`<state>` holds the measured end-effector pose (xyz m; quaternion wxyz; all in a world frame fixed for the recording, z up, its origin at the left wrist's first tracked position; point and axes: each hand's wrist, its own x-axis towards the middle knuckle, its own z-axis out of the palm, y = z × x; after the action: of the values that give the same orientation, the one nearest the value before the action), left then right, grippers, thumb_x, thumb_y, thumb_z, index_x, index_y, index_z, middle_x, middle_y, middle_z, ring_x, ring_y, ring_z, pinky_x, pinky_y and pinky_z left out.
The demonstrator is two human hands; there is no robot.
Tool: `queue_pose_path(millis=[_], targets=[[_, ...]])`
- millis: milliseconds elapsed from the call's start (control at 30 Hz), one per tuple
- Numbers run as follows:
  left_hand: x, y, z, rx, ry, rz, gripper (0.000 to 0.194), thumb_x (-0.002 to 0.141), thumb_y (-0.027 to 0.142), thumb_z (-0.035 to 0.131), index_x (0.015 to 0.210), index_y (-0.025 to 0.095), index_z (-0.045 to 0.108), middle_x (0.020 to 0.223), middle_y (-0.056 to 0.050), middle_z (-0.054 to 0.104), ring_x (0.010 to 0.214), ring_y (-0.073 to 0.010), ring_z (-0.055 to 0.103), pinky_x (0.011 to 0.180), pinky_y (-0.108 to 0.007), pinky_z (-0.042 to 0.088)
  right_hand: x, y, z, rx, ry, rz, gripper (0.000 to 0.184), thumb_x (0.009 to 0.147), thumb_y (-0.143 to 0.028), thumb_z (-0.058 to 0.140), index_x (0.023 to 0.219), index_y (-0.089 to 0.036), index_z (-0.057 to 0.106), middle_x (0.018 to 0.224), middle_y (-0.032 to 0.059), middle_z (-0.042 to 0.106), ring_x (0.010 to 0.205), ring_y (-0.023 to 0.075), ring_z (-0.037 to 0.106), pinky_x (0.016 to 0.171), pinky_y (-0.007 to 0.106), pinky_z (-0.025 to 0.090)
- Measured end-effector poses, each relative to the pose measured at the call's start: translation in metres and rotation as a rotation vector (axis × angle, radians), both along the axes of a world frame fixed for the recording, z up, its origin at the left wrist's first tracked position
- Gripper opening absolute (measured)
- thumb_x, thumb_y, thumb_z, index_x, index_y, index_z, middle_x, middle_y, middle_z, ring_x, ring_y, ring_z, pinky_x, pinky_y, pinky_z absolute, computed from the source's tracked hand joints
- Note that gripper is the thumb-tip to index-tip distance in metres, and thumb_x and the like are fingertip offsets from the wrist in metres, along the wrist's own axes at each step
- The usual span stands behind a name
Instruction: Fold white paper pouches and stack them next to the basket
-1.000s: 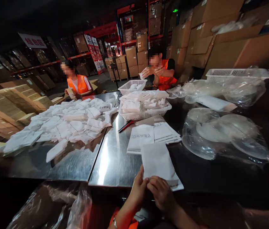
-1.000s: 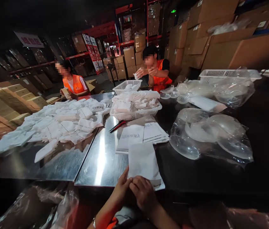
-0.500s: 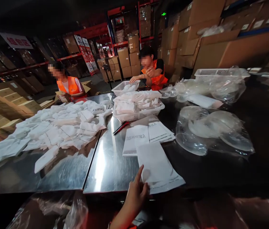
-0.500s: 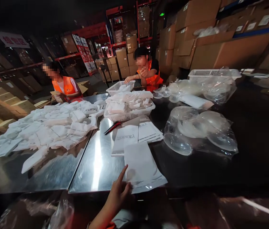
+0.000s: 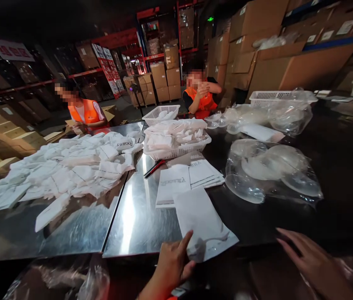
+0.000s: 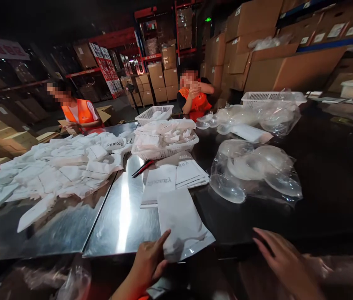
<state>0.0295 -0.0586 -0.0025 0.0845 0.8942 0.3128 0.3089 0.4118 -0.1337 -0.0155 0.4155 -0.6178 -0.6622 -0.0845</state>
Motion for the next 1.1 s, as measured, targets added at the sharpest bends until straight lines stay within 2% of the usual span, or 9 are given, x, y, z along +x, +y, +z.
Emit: queue_pose_path(millis=[133,267,367,533,667,767,900,1000,1100], targets=[[0.007,0.027,0.041,0.266,0.062,0.133,0.043,0.097,0.021,0.034,0.137,0.009,0.045,0.063,-0.002,0.061,0.051,-0.0182,0.057,0.049,-0.028,0.044,-0.051,0.039,0.016,-0.254,0.118,0.125,0.042,0.086,-0.06,0.054,0.099,-0.024,0.072,0.084,0.0055,0.071,0.069,0.0202,0.067,0.064,0.032,0.055],[0.042,0.08,0.069,0.154,0.218,-0.09,0.039,0.095,0.017,0.038,0.129,0.014,0.056,0.121,-0.012,0.064,0.118,-0.0252,0.056,0.097,-0.04,0.046,-0.093,0.057,0.018,-0.691,0.409,0.055,0.042,0.071,-0.062,0.054,0.067,-0.023,0.069,0.049,0.0018,0.057,0.041,0.0173,0.051,0.041,0.028,0.038],[0.07,0.113,0.057,0.037,0.371,-0.313,0.04,0.099,0.029,0.04,0.137,0.02,0.05,0.147,-0.007,0.045,0.141,-0.0241,0.032,0.116,-0.046,0.026,-0.103,0.051,0.006,-0.774,0.663,0.009,0.046,0.068,-0.066,0.048,0.051,-0.023,0.051,0.042,0.0005,0.048,0.032,0.0144,0.041,0.035,0.026,0.026],[0.088,0.119,0.009,-0.012,0.429,-0.279,0.056,0.1,0.044,0.04,0.148,0.018,0.032,0.154,-0.008,0.032,0.144,-0.0236,0.024,0.119,-0.049,0.01,-0.116,0.024,-0.021,-0.679,0.86,-0.076,0.056,0.072,-0.076,0.043,0.052,-0.024,0.043,0.044,0.0003,0.047,0.034,0.0136,0.041,0.038,0.027,0.03],[0.089,0.11,0.002,0.021,0.414,-0.27,0.062,0.099,0.05,0.038,0.149,0.015,0.029,0.154,-0.009,0.03,0.145,-0.0237,0.02,0.12,-0.048,0.003,-0.115,0.005,-0.035,-0.477,1.004,-0.229,0.064,0.082,-0.08,0.036,0.054,-0.023,0.045,0.043,0.0004,0.045,0.034,0.0134,0.04,0.035,0.026,0.031],[0.083,0.108,0.018,0.075,0.414,-0.288,0.062,0.1,0.05,0.034,0.15,0.015,0.025,0.155,-0.008,0.028,0.146,-0.0218,0.019,0.12,-0.046,0.004,-0.09,0.009,-0.029,-0.166,0.561,-0.205,0.047,0.096,-0.055,0.04,0.072,-0.02,0.06,0.057,0.0017,0.058,0.046,0.0146,0.055,0.045,0.024,0.046],[0.052,0.102,0.045,0.169,0.489,-0.181,0.057,0.099,0.026,0.036,0.152,0.013,0.02,0.156,-0.008,0.026,0.146,-0.0207,0.017,0.121,-0.044,0.011,-0.047,0.047,0.0,0.219,-0.374,0.162,0.018,0.096,-0.019,0.047,0.104,-0.017,0.064,0.094,0.0061,0.071,0.084,0.0185,0.068,0.076,0.028,0.054],[0.024,0.089,0.045,0.298,0.596,-0.107,0.055,0.097,0.014,0.037,0.151,0.017,0.025,0.153,-0.008,0.034,0.143,-0.0236,0.028,0.118,-0.049,0.018,-0.036,0.086,0.023,0.287,-0.843,0.487,0.037,0.096,-0.007,0.035,0.12,-0.018,0.06,0.119,0.0082,0.066,0.109,0.0221,0.063,0.085,0.035,0.055],[0.008,0.072,0.029,0.428,0.612,-0.233,0.048,0.102,0.022,0.036,0.149,0.023,0.03,0.153,-0.003,0.036,0.14,-0.02,0.034,0.117,-0.044,0.025,-0.048,0.115,0.036,0.251,-1.016,0.829,0.037,0.097,-0.009,0.037,0.126,-0.019,0.059,0.132,0.0072,0.058,0.122,0.0211,0.054,0.094,0.036,0.054]])
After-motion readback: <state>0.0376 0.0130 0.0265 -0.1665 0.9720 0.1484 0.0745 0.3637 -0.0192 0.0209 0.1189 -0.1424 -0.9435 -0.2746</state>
